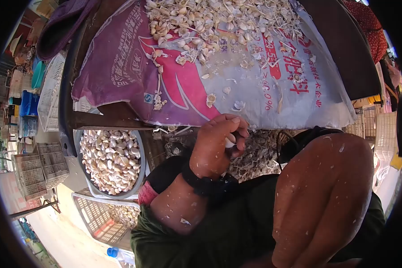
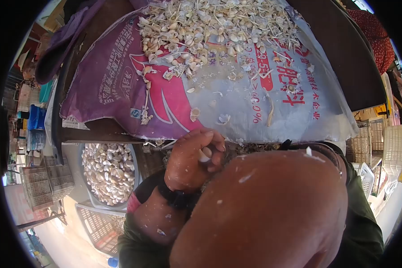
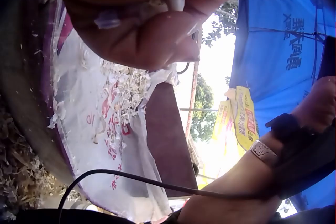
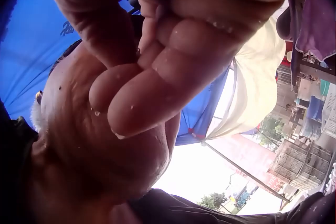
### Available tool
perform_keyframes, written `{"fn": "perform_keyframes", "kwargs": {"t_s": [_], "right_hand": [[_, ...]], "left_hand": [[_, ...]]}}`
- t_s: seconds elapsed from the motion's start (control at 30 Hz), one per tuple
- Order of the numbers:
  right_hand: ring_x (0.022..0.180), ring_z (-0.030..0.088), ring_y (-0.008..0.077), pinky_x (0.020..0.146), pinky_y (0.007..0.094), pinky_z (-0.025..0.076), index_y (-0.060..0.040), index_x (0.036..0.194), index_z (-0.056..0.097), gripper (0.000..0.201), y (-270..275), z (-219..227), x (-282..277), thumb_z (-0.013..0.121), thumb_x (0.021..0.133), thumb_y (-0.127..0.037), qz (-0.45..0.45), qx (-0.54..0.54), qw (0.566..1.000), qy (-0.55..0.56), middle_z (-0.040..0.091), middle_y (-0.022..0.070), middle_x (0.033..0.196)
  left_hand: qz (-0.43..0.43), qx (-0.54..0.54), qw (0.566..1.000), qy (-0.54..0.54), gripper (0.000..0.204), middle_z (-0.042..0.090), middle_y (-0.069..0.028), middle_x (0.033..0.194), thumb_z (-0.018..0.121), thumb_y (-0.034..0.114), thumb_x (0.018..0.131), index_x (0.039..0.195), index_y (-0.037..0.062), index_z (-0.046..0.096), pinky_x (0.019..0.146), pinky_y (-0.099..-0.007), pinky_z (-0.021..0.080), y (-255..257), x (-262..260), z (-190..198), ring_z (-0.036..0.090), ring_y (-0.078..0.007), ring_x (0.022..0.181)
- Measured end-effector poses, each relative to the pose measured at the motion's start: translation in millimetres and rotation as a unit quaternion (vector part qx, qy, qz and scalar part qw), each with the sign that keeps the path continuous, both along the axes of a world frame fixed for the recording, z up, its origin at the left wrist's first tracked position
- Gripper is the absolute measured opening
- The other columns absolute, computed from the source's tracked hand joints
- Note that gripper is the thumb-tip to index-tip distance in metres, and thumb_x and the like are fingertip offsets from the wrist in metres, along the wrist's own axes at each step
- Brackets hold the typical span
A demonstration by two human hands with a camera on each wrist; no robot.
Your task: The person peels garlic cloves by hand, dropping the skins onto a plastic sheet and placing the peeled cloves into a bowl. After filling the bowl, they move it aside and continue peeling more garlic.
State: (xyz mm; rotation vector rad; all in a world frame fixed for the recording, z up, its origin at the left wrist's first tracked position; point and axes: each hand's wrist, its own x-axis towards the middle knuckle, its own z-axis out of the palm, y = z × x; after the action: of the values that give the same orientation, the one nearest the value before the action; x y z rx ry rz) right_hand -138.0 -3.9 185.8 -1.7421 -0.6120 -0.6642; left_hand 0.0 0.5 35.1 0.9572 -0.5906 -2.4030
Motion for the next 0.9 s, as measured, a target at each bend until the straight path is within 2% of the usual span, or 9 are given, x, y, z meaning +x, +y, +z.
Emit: {"fn": "perform_keyframes", "kwargs": {"t_s": [0.1,0.17,0.23,0.33,0.47,0.63,0.7,0.83,0.9], "right_hand": [[0.070,0.067,0.0271,0.053,0.0319,0.055,0.0126,0.094,0.064,0.012,27.0,-34.3,-9.9,0.065,0.086,0.003,-0.162,0.224,0.945,-0.176,0.067,0.0170,0.089],[0.099,0.066,0.0355,0.082,0.0357,0.057,0.0188,0.115,0.054,0.035,10.9,-35.3,-37.3,0.064,0.087,0.002,-0.047,0.156,0.986,0.034,0.063,0.0288,0.110],[0.082,0.068,0.0281,0.070,0.0323,0.056,0.0130,0.111,0.060,0.030,6.5,-38.9,-40.1,0.068,0.083,0.004,-0.224,0.141,0.960,0.096,0.066,0.0218,0.096],[0.059,0.059,0.0090,0.053,0.0253,0.045,0.0001,0.091,0.065,0.008,0.4,-67.7,-60.6,0.070,0.086,-0.004,-0.474,0.208,0.806,0.286,0.064,0.0028,0.073],[0.059,0.059,0.0062,0.051,0.0238,0.046,-0.0024,0.093,0.065,0.011,-73.3,-113.9,-108.3,0.066,0.091,-0.013,-0.705,0.167,0.583,0.368,0.062,0.0013,0.072],[0.067,0.064,0.0171,0.060,0.0333,0.050,-0.0017,0.090,0.064,0.021,-169.3,-189.7,-162.8,0.067,0.087,-0.022,-0.764,-0.016,0.481,0.430,0.065,0.0075,0.074],[0.080,0.067,0.0299,0.075,0.0365,0.054,-0.0022,0.094,0.069,0.028,-186.6,-195.8,-160.5,0.067,0.083,-0.027,-0.658,-0.224,0.430,0.577,0.071,0.0125,0.089],[0.082,0.068,0.0345,0.075,0.0390,0.055,0.0009,0.094,0.069,0.028,-187.1,-184.5,-143.5,0.064,0.077,-0.021,-0.699,-0.164,0.326,0.615,0.069,0.0206,0.090],[0.081,0.068,0.0321,0.071,0.0385,0.055,0.0020,0.093,0.068,0.027,-189.2,-185.5,-153.2,0.065,0.075,-0.019,-0.636,-0.194,0.337,0.667,0.069,0.0199,0.088]], "left_hand": [[-0.009,-0.027,0.999,0.024,0.028,0.061,-0.0089,0.084,0.050,0.027,0.093,0.093,0.0009,0.062,0.053,-0.0304,0.040,-5.6,-0.1,-6.3,0.054,-0.0170,0.063],[-0.013,-0.026,0.998,0.051,0.034,0.063,-0.0101,0.088,0.048,0.031,0.095,0.097,0.0002,0.063,0.053,-0.0307,0.041,-2.3,1.0,-9.0,0.055,-0.0179,0.064],[-0.005,0.014,0.994,0.110,0.043,0.064,-0.0086,0.092,0.042,0.040,0.099,0.109,0.0029,0.061,0.049,-0.0260,0.038,-4.9,-2.8,3.2,0.059,-0.0168,0.066],[0.016,0.084,0.978,0.189,0.052,0.065,-0.0118,0.100,0.037,0.045,0.099,0.115,0.0013,0.060,0.047,-0.0265,0.038,-2.5,-1.0,6.9,0.060,-0.0198,0.070],[0.003,0.031,0.981,0.193,0.040,0.064,-0.0148,0.096,0.045,0.034,0.097,0.102,0.0000,0.064,0.044,-0.0254,0.036,-9.3,5.3,-5.8,0.057,-0.0175,0.062],[0.017,0.040,0.989,0.139,0.027,0.063,-0.0111,0.084,0.053,0.024,0.092,0.092,-0.0010,0.065,0.044,-0.0243,0.033,-9.6,5.1,-5.0,0.054,-0.0137,0.057],[0.026,0.034,0.991,0.130,0.026,0.063,-0.0113,0.083,0.054,0.023,0.091,0.092,-0.0010,0.065,0.044,-0.0244,0.034,-9.3,5.9,-4.8,0.053,-0.0137,0.056],[0.035,0.028,0.994,0.104,0.025,0.063,-0.0113,0.082,0.055,0.022,0.091,0.092,-0.0011,0.065,0.044,-0.0251,0.034,-9.0,8.3,-4.9,0.052,-0.0139,0.054],[0.036,0.026,0.993,0.106,0.026,0.063,-0.0111,0.082,0.055,0.023,0.091,0.093,-0.0011,0.065,0.045,-0.0254,0.034,-8.2,9.0,-5.5,0.052,-0.0139,0.054]]}}
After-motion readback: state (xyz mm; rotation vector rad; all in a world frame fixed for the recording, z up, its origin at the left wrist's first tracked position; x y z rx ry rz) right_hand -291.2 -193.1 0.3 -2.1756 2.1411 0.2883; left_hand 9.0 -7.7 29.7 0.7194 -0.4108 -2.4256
